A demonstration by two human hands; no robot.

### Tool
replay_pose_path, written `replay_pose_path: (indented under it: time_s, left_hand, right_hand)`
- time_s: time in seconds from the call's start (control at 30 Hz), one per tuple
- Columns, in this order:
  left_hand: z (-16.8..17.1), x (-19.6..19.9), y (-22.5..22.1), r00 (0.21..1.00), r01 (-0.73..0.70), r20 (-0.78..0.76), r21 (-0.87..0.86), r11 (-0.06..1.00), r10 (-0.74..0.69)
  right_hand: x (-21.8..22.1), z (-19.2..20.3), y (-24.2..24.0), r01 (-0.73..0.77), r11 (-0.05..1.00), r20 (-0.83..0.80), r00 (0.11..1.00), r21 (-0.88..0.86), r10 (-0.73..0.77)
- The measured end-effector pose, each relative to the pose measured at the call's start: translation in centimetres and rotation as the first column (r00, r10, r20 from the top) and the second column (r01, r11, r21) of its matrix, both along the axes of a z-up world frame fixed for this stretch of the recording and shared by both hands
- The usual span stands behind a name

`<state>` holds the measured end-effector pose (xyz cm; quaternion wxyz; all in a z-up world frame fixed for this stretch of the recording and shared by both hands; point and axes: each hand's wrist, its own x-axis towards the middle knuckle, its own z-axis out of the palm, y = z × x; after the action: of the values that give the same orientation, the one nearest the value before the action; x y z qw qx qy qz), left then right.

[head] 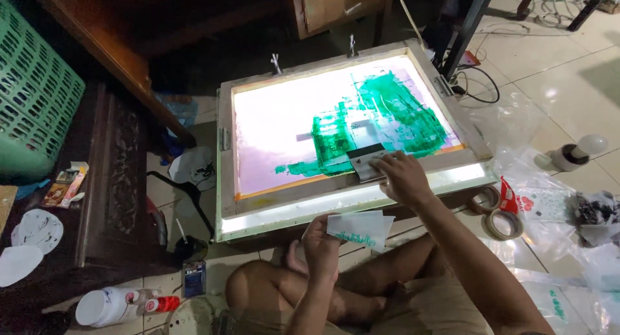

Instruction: Screen printing a design onto plastic bags using green ink and a squeegee on a light box setup.

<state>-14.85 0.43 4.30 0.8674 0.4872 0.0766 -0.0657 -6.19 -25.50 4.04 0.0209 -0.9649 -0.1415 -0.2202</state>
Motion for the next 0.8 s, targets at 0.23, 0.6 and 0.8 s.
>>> replay_pose_path:
  time_s: [0.23, 0.6, 0.8]
  left_hand:
    - [-1.2, 0.1, 0.4, 0.999, 0.0, 0.032, -0.055, 0.999, 0.002]
    - [-1.2, -0.2, -0.2, 0.992, -0.001, 0.123, 0.063, 0.998, -0.007]
    - [-1.4, -1.4, -1.5, 0.973, 0.1, 0.197, 0.117, 0.988, -0.121]
  right_hand:
    - [-1.0, 1.3, 0.1, 0.02, 1.0, -0.09, 0.996, -0.009, -0.021]
    - [-10.7, 4.0, 1.7, 0.366, 0.264, -0.411, 0.901, 0.892, 0.14]
    - [-14.4, 0.6, 3.5, 0.51, -0.071, -0.482, 0.843, 0.857, 0.239]
